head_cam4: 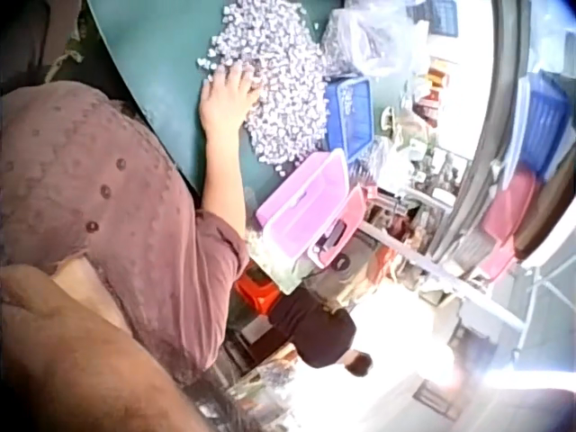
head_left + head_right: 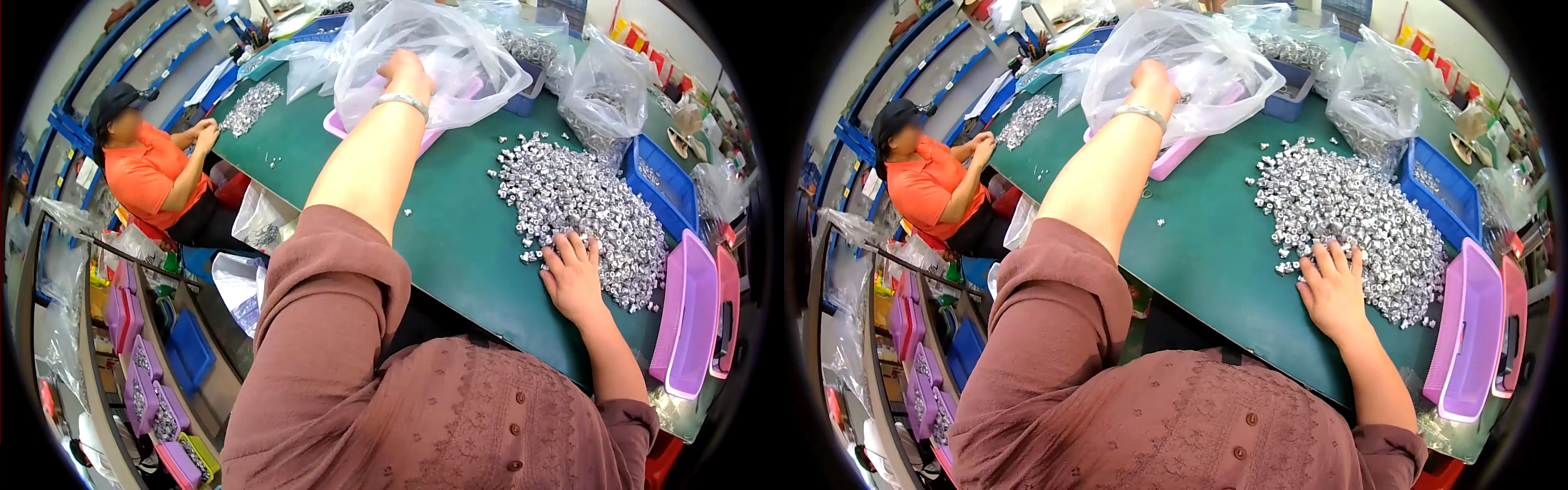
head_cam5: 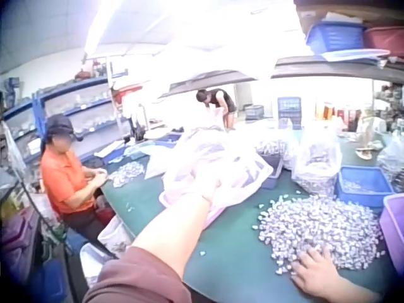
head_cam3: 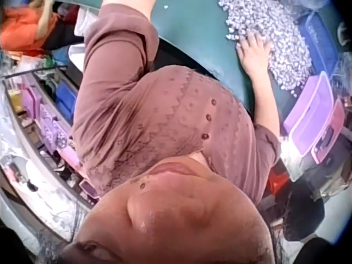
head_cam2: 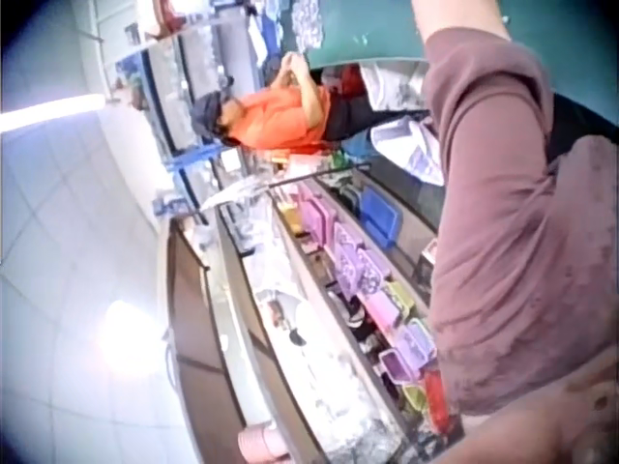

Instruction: The person empties small metal parts from a plastic bag onto the table and assembles them by fitting the pieces together by hand.

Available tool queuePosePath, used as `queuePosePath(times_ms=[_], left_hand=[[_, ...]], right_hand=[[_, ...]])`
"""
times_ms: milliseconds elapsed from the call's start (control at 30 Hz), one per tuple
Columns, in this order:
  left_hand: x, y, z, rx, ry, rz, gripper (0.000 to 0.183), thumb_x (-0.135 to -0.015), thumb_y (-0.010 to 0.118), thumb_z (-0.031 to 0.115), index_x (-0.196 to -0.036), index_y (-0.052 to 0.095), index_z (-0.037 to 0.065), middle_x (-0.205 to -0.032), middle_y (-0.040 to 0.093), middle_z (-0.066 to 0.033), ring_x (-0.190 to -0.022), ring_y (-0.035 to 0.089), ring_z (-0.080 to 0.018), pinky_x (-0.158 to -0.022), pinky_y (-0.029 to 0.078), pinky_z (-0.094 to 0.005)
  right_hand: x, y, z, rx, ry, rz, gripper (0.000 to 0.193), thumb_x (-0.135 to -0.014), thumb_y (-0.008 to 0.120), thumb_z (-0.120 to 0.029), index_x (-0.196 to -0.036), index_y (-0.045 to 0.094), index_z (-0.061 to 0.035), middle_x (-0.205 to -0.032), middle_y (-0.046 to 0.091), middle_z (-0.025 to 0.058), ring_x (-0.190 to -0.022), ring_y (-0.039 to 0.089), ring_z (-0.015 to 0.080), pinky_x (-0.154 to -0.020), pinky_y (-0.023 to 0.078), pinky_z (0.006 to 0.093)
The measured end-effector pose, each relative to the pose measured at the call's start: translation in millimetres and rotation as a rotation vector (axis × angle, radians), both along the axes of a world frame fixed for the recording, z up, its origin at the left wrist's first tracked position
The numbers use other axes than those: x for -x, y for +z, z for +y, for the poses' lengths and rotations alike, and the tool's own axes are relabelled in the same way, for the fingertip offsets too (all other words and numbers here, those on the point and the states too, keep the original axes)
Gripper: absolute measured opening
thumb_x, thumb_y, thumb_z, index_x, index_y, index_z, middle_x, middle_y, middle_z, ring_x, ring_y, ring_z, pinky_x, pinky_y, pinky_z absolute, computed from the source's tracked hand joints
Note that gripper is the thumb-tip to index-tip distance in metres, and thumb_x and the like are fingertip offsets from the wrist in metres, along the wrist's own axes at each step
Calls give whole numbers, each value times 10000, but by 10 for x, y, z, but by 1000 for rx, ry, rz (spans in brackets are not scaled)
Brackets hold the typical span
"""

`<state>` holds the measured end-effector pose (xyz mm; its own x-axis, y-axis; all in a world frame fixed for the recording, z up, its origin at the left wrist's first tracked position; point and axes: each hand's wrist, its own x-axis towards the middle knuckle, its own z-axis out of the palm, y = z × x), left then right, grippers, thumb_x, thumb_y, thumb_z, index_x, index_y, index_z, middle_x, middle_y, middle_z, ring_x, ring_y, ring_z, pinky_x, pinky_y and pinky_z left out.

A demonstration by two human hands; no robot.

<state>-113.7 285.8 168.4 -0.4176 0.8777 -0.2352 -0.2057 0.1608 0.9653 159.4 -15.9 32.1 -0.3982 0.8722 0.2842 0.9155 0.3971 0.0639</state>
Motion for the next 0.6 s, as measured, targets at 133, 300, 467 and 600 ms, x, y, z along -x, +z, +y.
queuePosePath(times_ms=[133, 300, 467, 600], left_hand=[[469, -108, 246, 93, -178, 899, 538, -867, 659, 357, -1335, 551, 115, -1424, 491, -112, -1327, 443, -299, -1063, 389, -414], [-242, -382, -346, -589, -128, 755, 384, -783, 703, 174, -1146, 644, 62, -1227, 609, -159, -1168, 552, -335, -979, 452, -401], [-524, -935, -1634, -1064, -834, 1068, 364, -785, 691, 117, -1140, 636, 60, -1175, 607, -174, -1137, 551, -361, -978, 439, -447], [-682, -1254, -2336, -844, -1156, 1189, 471, -811, 678, 103, -1271, 576, 77, -1358, 464, -203, -1246, 453, -395, -1046, 370, -460]], right_hand=[[36, 75, -125, -41, 113, 44, 378, -782, 706, -215, -1130, 612, -102, -1244, 531, 113, -1204, 462, 341, -1046, 305, 582], [-143, 133, -374, 18, 175, 135, 348, -722, 704, -117, -1052, 613, -57, -1151, 553, 113, -1124, 492, 314, -967, 394, 457], [-320, 155, -567, 35, 175, 205, 262, -797, 630, -113, -1053, 630, -56, -1188, 565, 102, -1186, 483, 318, -968, 407, 440], [-411, 161, -742, 27, 162, 270, 251, -807, 618, -110, -1047, 642, -43, -1197, 569, 109, -1187, 490, 313, -950, 425, 423]])
